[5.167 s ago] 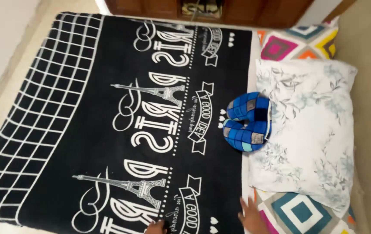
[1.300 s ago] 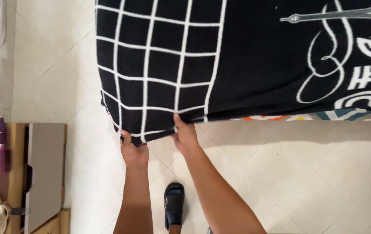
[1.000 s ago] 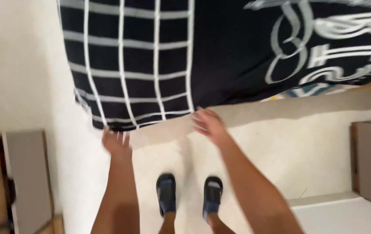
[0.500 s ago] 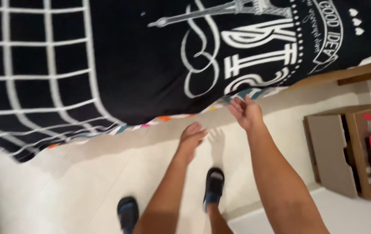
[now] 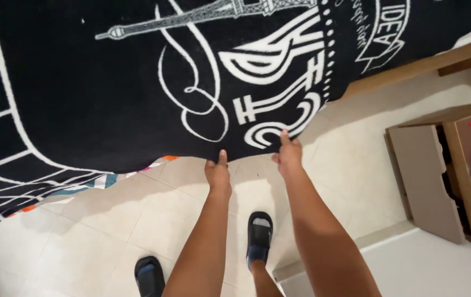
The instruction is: The recorder organizes pillows and tucks in bedsheets to make the bed.
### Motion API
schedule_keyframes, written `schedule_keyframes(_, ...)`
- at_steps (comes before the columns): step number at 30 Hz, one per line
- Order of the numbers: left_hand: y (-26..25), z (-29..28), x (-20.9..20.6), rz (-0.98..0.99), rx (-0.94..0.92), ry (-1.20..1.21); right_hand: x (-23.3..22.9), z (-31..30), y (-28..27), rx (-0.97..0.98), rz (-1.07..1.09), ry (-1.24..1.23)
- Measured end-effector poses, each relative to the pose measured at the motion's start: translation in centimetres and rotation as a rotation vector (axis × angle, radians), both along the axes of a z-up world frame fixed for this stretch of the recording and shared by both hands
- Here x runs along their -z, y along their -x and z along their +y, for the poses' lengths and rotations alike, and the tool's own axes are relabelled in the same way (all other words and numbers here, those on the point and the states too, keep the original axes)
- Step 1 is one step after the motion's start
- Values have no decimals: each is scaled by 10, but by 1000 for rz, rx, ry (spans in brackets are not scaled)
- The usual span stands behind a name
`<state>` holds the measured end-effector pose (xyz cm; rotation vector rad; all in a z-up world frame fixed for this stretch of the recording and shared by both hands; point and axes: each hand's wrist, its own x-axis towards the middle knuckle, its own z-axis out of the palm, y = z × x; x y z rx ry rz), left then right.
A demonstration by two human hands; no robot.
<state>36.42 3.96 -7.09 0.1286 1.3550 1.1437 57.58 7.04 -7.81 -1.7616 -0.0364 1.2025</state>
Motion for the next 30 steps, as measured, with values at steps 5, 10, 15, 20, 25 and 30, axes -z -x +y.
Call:
schedule_keyframes(5, 19, 1, -17, 86, 176, 283, -28, 2, -10, -235, 275, -15)
schedule_keyframes(10, 18, -64, 12, 65, 285, 495, -62, -18, -71, -278, 317, 86)
schedule_keyframes(15, -75, -56, 45, 136, 633, 144, -51, 4, -150, -104, 283, -140)
schedule_keyframes(20, -180, 34, 13, -411, 371, -70, -77, 63, -167, 13, 420, -318)
schedule_keyframes(25, -225, 109, -72, -599, -11, -33, -105, 121, -192, 99, 529, -483)
schedule_keyframes(30, -224, 62, -2, -8, 266, 116, 49, 48, -226, 243, -307, -202)
